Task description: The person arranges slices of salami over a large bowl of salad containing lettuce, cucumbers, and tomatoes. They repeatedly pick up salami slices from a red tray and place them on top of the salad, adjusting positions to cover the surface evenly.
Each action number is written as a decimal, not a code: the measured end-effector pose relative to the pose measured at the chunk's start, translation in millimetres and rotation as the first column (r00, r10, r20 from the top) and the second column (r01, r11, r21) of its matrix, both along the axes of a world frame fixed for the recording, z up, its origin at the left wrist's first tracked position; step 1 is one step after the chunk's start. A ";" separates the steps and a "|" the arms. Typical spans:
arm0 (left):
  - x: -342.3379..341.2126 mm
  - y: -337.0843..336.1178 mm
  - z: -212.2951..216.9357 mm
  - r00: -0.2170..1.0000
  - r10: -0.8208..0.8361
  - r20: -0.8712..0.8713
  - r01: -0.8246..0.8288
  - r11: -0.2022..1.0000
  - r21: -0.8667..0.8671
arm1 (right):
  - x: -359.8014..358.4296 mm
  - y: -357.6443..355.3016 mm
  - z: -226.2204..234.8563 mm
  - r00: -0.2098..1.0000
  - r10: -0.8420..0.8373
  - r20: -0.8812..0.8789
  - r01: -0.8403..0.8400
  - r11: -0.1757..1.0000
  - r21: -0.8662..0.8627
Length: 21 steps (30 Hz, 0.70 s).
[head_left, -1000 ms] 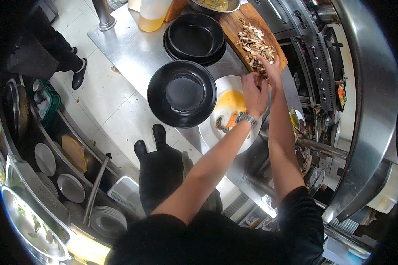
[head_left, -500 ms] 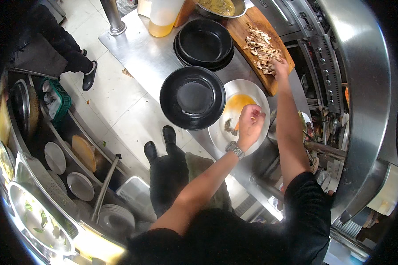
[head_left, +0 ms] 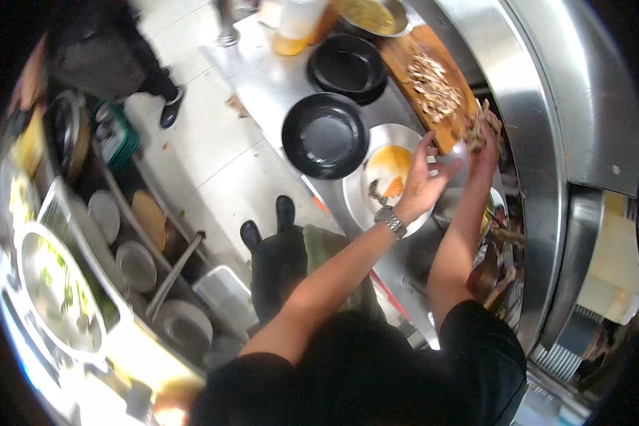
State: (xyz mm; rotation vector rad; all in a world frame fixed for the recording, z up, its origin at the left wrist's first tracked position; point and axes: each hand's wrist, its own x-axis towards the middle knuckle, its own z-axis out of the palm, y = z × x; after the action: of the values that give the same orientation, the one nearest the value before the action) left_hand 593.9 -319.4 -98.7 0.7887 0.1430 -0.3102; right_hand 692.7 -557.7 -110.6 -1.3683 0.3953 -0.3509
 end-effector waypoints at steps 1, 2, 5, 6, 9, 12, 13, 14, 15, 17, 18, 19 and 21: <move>-4.5 8.0 11.4 0.995 0.073 0.065 -0.070 0.997 -0.046 | -28.5 27.1 13.5 0.999 0.012 -0.050 -0.014 0.999 -0.035; -7.4 23.9 19.7 0.981 0.123 0.152 -0.111 0.990 -0.090 | -48.8 58.2 27.3 0.976 0.045 -0.212 -0.042 0.999 0.017; -42.9 85.7 60.4 0.885 0.391 0.252 -0.405 0.914 0.003 | -99.3 173.0 65.3 0.908 0.362 -0.210 -0.394 0.908 -0.140; -61.4 115.1 74.1 0.853 0.482 0.199 -0.490 0.872 -0.011 | -110.6 219.9 71.2 0.843 0.538 0.028 -0.503 0.805 -0.314; -130.3 203.1 108.4 0.669 0.702 0.244 -0.739 0.663 0.120 | -147.5 348.2 88.6 0.506 0.833 0.225 -0.800 0.551 -0.239; -220.2 270.2 143.6 0.265 0.904 0.337 -0.964 0.241 0.113 | -212.3 458.3 116.8 0.147 0.943 0.297 -0.891 0.257 -0.375; -252.0 279.4 155.6 0.130 0.906 0.402 -0.983 0.064 0.173 | -239.6 480.6 131.5 -0.063 0.935 0.348 -0.942 0.059 -0.330; -290.7 294.5 164.5 -0.007 0.876 0.482 -0.981 -0.098 0.165 | -275.6 511.3 144.3 -0.199 0.890 0.409 -0.859 0.042 -0.510; -323.9 312.7 171.0 -0.113 0.867 0.486 -0.954 -0.231 0.191 | -311.3 540.5 153.9 -0.277 0.859 0.431 -0.864 -0.027 -0.502; -399.3 337.8 180.1 -0.293 0.850 0.438 -0.937 -0.347 0.045 | -399.1 588.0 164.1 -0.410 0.780 0.473 -0.845 -0.130 -0.518; -444.9 350.0 182.8 -0.286 0.824 0.490 -0.894 -0.413 0.174 | -443.9 608.4 167.4 -0.461 0.744 0.484 -0.861 -0.243 -0.446; -481.0 361.7 184.4 -0.386 0.824 0.415 -0.910 -0.415 -0.024 | -484.4 624.6 167.9 -0.521 0.690 0.503 -0.832 -0.279 -0.479; -560.7 378.5 179.3 -0.417 0.829 0.372 -0.889 -0.458 0.026 | -557.9 654.3 165.0 -0.664 0.586 0.464 -0.745 -0.470 -0.474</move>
State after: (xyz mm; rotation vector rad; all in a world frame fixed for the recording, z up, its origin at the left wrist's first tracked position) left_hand 33.2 59.1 80.6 0.7253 0.7175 1.7375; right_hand 134.9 96.6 54.4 -0.6034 -1.6216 0.8969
